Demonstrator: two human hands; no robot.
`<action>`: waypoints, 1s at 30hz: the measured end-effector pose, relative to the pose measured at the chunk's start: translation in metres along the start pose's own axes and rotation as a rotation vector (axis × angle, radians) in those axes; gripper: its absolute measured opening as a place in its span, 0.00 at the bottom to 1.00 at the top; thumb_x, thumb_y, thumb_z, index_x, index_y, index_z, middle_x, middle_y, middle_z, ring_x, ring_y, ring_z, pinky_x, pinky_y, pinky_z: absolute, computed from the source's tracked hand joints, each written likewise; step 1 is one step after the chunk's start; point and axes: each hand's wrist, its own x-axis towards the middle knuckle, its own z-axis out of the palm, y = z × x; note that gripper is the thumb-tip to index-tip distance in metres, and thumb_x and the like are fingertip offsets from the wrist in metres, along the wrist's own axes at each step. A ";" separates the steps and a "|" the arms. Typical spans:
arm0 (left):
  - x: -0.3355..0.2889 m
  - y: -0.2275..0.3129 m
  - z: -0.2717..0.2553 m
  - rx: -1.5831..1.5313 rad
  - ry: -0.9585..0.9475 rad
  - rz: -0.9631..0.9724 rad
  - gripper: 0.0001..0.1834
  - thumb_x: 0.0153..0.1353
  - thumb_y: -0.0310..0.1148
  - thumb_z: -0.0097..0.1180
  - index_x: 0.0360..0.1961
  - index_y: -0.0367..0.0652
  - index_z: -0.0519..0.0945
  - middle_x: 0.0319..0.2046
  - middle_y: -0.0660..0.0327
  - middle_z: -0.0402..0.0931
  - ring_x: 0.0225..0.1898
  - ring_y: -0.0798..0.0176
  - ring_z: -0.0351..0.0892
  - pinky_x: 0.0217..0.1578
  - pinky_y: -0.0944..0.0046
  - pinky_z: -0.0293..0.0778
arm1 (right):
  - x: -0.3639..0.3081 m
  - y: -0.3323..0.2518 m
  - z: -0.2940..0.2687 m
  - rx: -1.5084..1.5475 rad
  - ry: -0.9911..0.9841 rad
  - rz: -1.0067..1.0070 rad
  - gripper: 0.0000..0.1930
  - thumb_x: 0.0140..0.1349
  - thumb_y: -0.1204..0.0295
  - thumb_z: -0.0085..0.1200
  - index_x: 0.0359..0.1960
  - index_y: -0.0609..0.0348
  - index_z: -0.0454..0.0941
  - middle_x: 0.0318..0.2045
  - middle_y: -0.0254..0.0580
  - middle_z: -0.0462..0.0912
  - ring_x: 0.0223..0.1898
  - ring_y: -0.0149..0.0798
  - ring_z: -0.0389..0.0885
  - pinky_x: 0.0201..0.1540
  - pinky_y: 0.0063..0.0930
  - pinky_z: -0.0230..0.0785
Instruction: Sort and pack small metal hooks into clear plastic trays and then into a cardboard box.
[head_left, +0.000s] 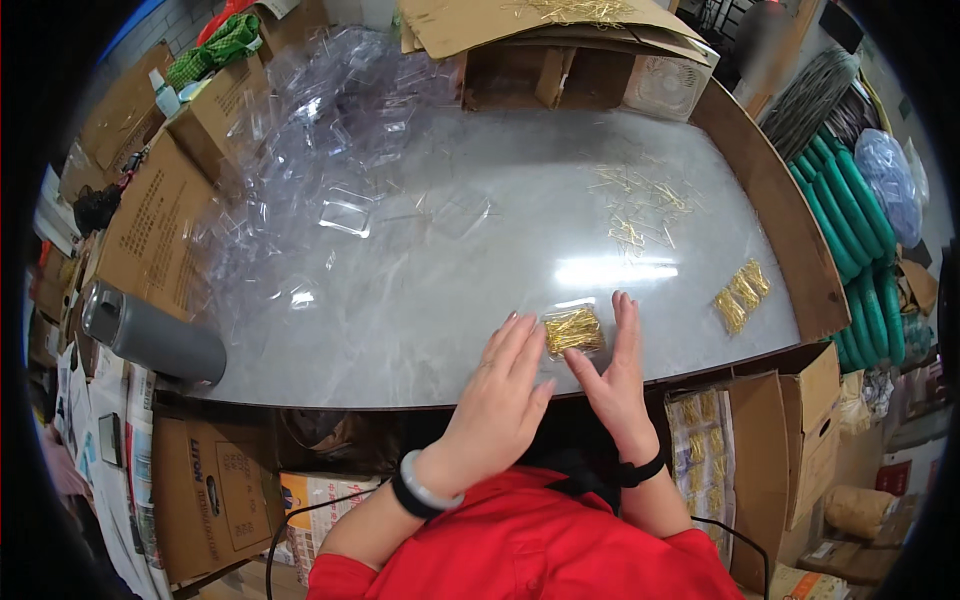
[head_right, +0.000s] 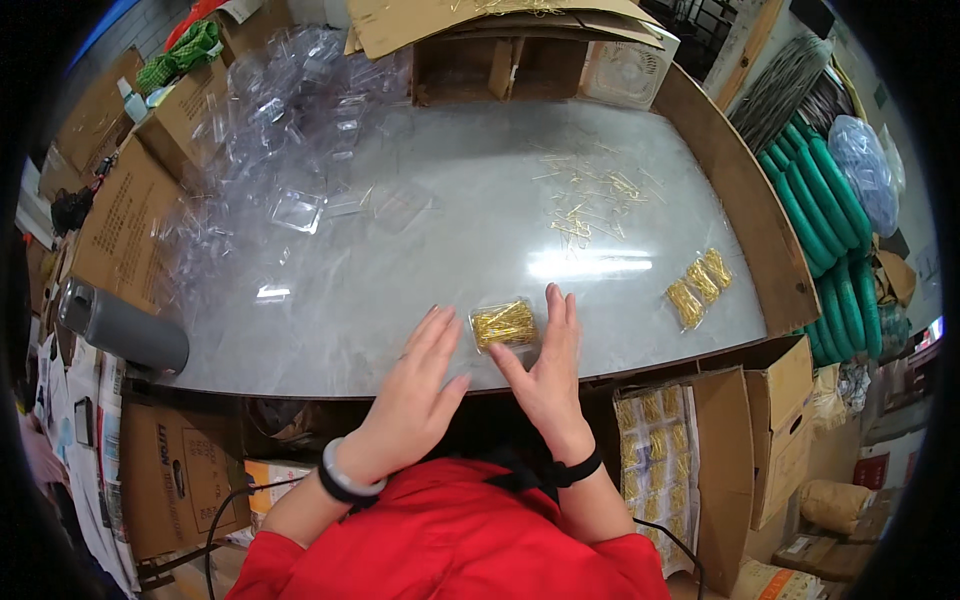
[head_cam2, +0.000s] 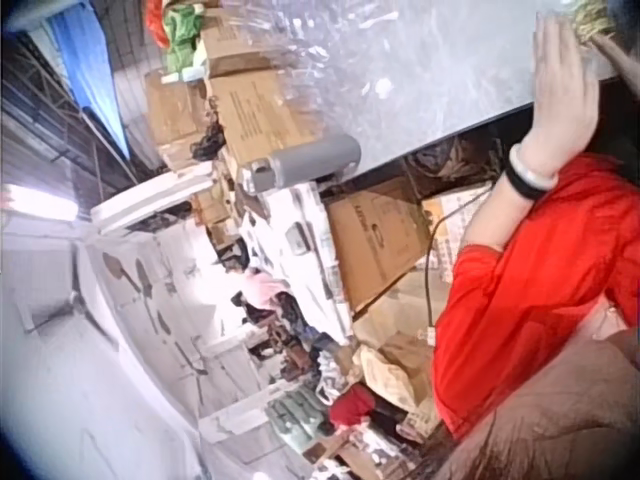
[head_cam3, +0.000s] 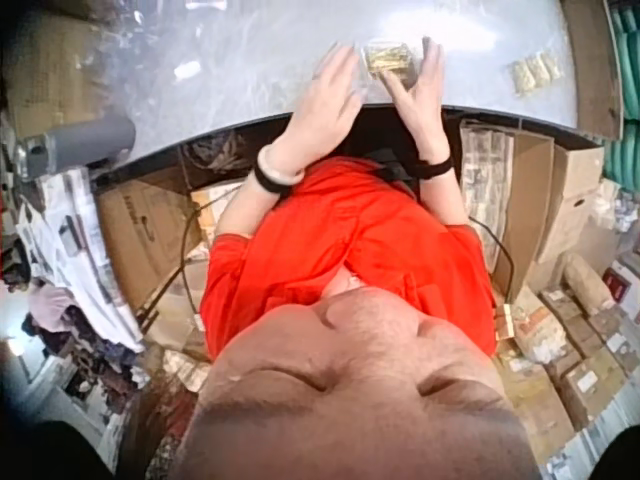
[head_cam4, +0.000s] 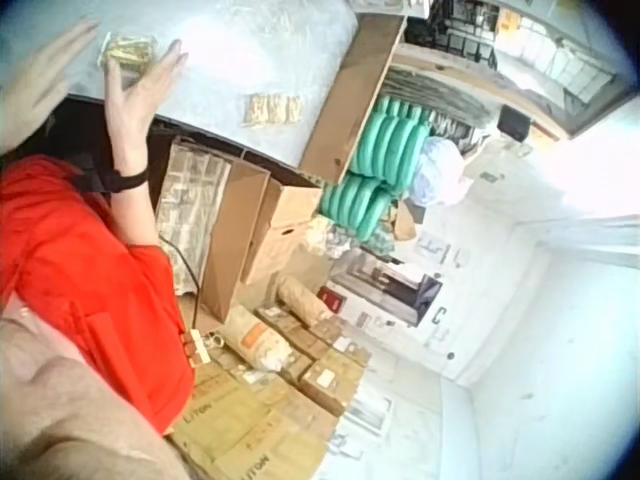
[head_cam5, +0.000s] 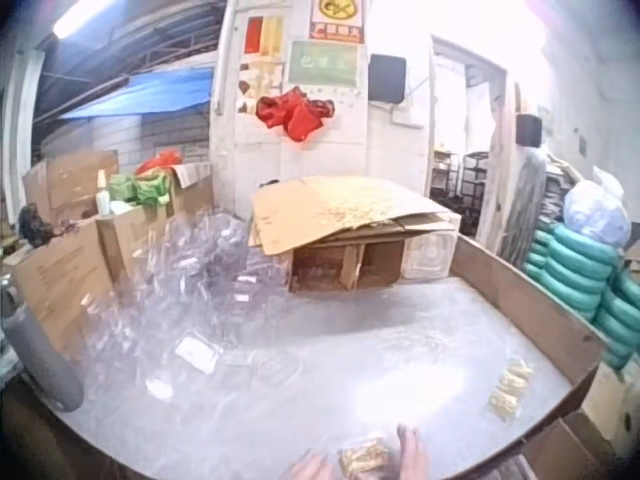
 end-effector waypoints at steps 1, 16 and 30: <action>0.006 -0.011 0.012 0.171 -0.020 0.039 0.32 0.66 0.29 0.55 0.69 0.29 0.63 0.71 0.41 0.58 0.74 0.40 0.56 0.72 0.45 0.53 | -0.001 0.001 -0.001 0.006 0.002 -0.001 0.49 0.62 0.58 0.65 0.76 0.65 0.46 0.74 0.60 0.55 0.76 0.61 0.48 0.75 0.56 0.43; 0.024 -0.047 0.049 0.384 -0.056 0.115 0.30 0.70 0.32 0.51 0.70 0.33 0.63 0.68 0.45 0.62 0.72 0.42 0.58 0.72 0.44 0.54 | 0.034 0.024 -0.032 0.240 -0.224 -0.173 0.24 0.63 0.82 0.57 0.62 0.62 0.72 0.57 0.50 0.77 0.50 0.46 0.82 0.53 0.34 0.75; 0.021 -0.049 0.057 0.562 -0.079 0.151 0.32 0.67 0.34 0.53 0.70 0.34 0.63 0.69 0.47 0.62 0.72 0.44 0.58 0.72 0.41 0.52 | 0.029 0.018 -0.016 -0.217 -0.223 -0.288 0.31 0.67 0.63 0.56 0.69 0.61 0.64 0.68 0.53 0.66 0.68 0.51 0.65 0.68 0.47 0.58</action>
